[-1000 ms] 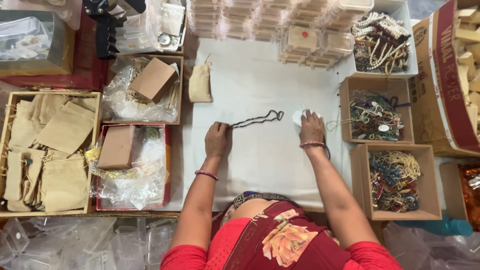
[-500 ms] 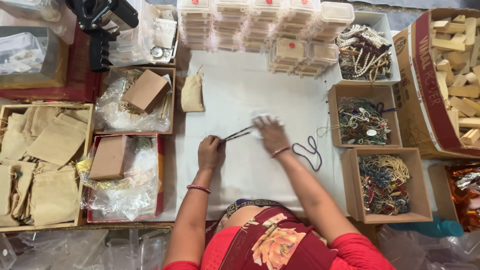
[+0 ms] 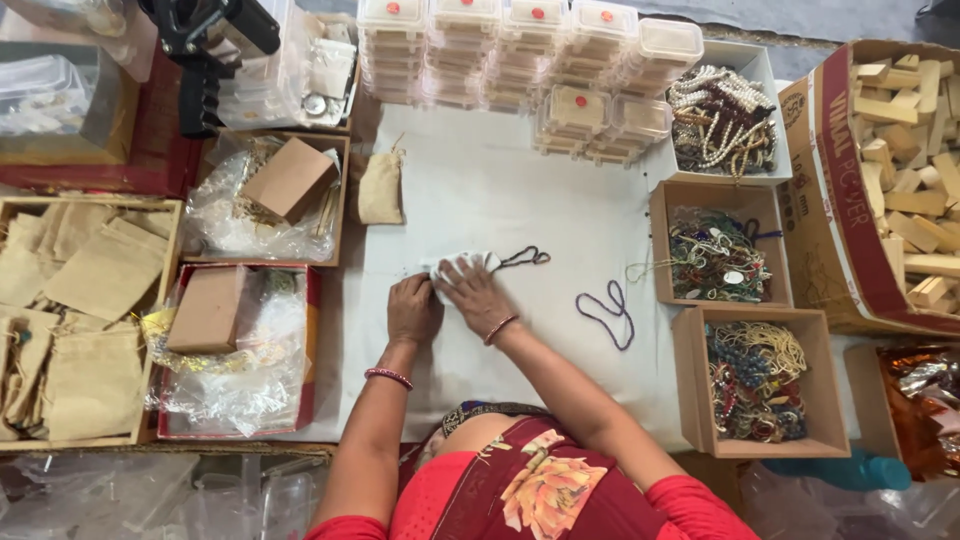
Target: The person is sorting jewelry items, placing them into small clear plastic bags and pouches, and organizing boxes of jewelry components.
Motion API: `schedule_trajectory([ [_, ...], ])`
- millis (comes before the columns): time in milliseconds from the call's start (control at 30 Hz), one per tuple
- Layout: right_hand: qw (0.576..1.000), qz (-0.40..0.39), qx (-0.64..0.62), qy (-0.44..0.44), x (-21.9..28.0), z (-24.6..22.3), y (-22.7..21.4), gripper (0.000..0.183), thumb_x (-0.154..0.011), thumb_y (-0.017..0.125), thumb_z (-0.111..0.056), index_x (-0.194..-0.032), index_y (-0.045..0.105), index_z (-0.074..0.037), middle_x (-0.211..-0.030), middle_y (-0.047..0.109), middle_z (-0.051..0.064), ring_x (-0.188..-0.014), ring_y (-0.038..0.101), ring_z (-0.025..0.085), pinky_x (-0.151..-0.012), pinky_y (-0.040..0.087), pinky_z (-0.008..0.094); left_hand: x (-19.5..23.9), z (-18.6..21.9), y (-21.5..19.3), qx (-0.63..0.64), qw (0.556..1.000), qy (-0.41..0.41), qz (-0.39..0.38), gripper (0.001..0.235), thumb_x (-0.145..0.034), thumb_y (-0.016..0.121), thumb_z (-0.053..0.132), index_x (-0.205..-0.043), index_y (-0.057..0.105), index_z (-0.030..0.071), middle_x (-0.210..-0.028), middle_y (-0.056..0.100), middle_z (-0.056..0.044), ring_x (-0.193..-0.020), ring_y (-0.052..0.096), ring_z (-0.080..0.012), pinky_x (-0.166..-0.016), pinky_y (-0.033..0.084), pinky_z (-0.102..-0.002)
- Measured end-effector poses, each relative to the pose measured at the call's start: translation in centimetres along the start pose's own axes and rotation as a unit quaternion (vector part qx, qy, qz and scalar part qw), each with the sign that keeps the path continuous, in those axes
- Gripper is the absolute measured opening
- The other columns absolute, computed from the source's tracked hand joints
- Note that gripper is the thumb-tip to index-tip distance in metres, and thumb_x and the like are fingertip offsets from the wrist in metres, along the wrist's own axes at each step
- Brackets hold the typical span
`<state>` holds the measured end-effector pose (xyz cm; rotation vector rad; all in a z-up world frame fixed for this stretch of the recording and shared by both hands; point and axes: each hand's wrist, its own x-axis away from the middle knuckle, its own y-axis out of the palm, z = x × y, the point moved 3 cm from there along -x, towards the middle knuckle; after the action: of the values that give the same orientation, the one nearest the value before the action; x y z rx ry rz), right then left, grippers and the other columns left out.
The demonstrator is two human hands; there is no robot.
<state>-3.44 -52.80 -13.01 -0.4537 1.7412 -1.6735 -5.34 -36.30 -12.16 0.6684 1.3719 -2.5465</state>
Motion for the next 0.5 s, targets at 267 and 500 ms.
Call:
schedule_trajectory([
  [267,0.98,-0.101,0.065,0.159,8.1,12.6,2.3,0.055,-0.094,0.049,-0.011,-0.149,0.05,-0.006,-0.16,0.044,0.013,-0.147,0.04,0.032,-0.124,0.026,0.047,0.5,-0.6,1.0,-0.038,0.999,0.01,-0.007,0.015,-0.092,0.069,0.014,-0.105,0.076,0.013,-0.112,0.072,0.001,-0.109,0.065,-0.0174,-0.094,0.046,-0.039],
  [500,0.98,0.002,-0.019,0.198,4.2,8.7,0.3,0.058,-0.093,0.049,-0.004,-0.151,0.051,-0.01,-0.161,0.045,0.011,-0.15,0.041,0.028,-0.127,0.029,0.045,-1.0,2.3,-2.2,-0.031,0.998,0.055,-0.019,0.03,-0.092,0.066,0.017,-0.118,0.072,0.006,-0.129,0.069,-0.006,-0.118,0.063,-0.0213,-0.1,0.045,-0.04],
])
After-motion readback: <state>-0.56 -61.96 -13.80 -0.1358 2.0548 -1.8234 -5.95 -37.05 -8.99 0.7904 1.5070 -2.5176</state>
